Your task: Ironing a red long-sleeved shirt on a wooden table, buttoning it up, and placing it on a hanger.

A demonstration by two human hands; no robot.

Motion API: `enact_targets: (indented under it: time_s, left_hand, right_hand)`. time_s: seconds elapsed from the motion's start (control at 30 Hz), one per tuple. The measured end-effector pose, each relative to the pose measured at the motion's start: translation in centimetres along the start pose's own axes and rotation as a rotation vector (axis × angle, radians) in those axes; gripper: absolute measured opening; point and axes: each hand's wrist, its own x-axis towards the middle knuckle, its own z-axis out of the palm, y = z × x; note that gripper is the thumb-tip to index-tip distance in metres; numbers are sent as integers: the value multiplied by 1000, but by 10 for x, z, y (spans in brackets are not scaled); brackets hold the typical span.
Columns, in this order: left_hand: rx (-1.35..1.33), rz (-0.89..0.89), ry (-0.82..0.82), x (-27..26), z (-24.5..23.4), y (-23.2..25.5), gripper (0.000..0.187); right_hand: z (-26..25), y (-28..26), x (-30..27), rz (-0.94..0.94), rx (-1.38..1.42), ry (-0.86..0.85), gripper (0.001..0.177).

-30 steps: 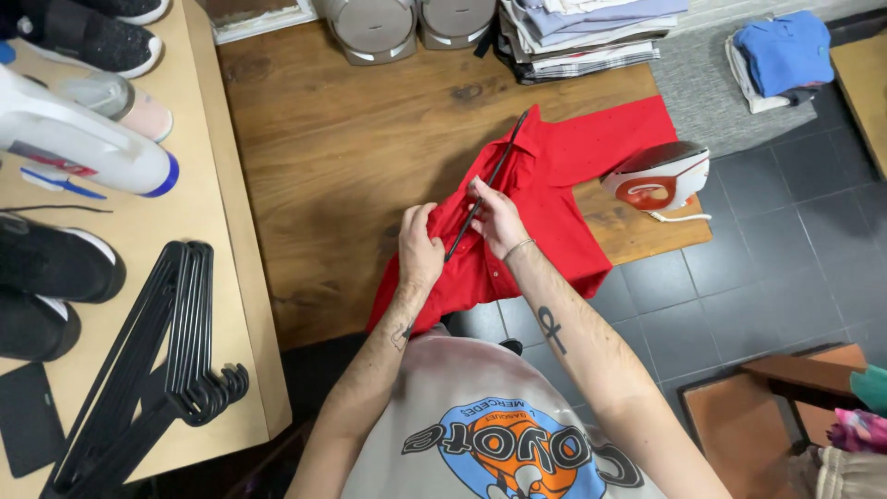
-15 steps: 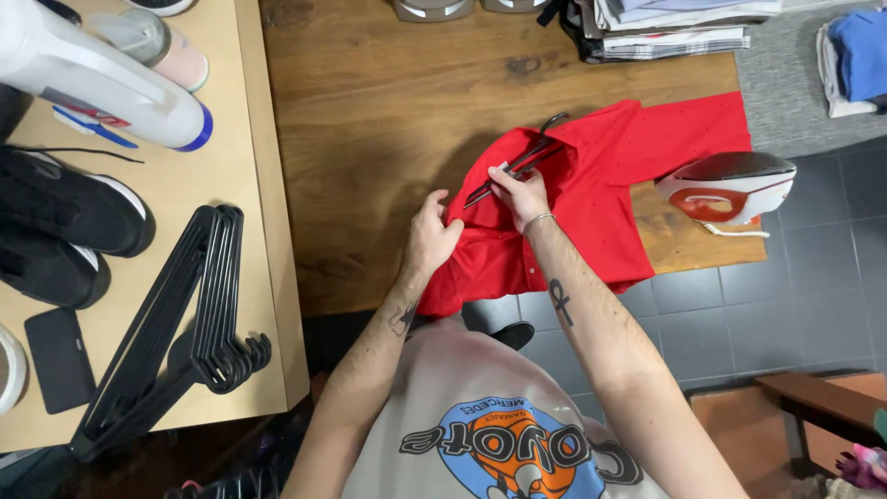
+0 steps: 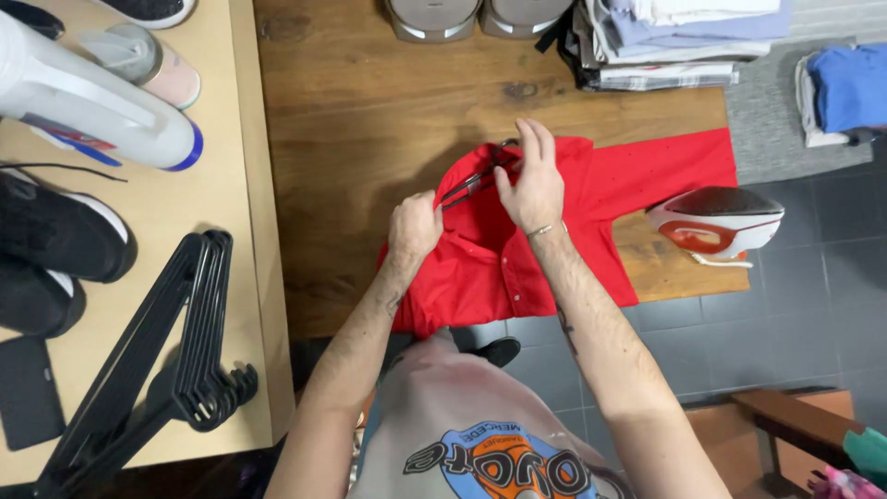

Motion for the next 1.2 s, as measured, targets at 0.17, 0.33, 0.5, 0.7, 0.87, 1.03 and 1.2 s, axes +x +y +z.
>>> enact_targets:
  time_s: [0.17,0.33,0.5,0.7,0.87,1.03,1.2]
  left_hand:
    - [35,-4,11,19,1,-23,13]
    - [-29,-90,9,71,7,-55,32]
    - [-195,-113,6,121,1,-33,38]
    - [-521,3,-12,119,29,-47,69]
    - [-308,-117,167,48,38,-109,62]
    - [-125,-409,150,-54,47,-169,76]
    - [-109,-462,81,-117,72,-202,58]
  right_hand:
    - [27,51,72,-308,26,-298,27]
    - [56,48,112,-371,90,-522,19]
    - [111,51,148,-270,57,-522,19]
    - [153,100,176,59,56,-369,16]
    - [191,154,190,214,178,-303,21]
    - [145,128,138,-158,261,89,40]
    - [113,183,28,24,-66,135,48]
